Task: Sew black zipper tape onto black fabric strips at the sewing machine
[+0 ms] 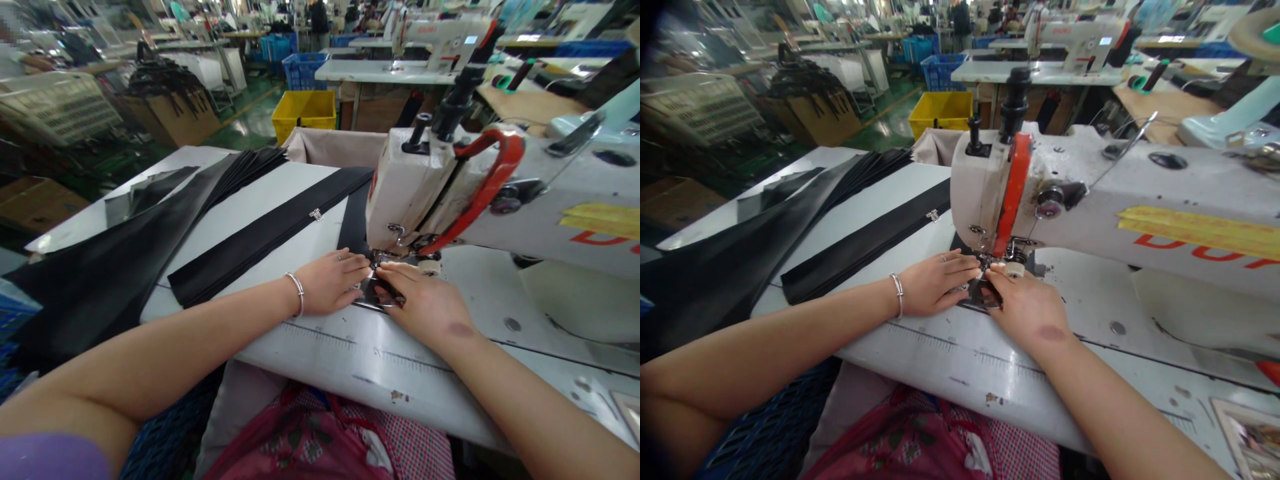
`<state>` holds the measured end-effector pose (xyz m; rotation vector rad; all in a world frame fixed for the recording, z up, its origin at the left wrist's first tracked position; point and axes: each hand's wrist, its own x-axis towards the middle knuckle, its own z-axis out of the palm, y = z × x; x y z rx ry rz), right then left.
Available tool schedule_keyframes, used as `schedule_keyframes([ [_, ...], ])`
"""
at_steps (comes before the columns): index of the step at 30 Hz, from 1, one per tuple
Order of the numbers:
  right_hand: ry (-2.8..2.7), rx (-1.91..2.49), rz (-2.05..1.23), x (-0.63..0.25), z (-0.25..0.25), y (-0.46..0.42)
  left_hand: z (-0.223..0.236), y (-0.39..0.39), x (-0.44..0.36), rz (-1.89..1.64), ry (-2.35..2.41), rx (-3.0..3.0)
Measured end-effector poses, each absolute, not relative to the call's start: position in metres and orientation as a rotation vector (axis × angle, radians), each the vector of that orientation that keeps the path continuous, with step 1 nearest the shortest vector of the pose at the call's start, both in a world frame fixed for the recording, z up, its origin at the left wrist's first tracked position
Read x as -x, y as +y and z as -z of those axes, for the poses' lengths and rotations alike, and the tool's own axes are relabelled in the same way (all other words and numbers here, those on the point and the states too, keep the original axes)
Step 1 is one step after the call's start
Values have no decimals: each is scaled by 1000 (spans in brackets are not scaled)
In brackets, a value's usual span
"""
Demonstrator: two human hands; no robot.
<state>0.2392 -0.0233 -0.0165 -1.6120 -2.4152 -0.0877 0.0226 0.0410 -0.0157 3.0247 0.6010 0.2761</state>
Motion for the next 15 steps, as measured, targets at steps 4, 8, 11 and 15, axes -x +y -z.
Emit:
schedule_keyframes([
  [4,-2373,1739,87,-238,16,-19,14,44,-25,-238,661,-2991],
  [8,-2382,1797,136,-236,16,-19,14,45,-25,-252,667,-2974],
  [11,-2415,1810,162,-235,15,-20,16,44,-24,-270,676,-2972],
  [15,-2413,1808,191,-233,13,-23,17,45,-23,-300,677,-2956],
])
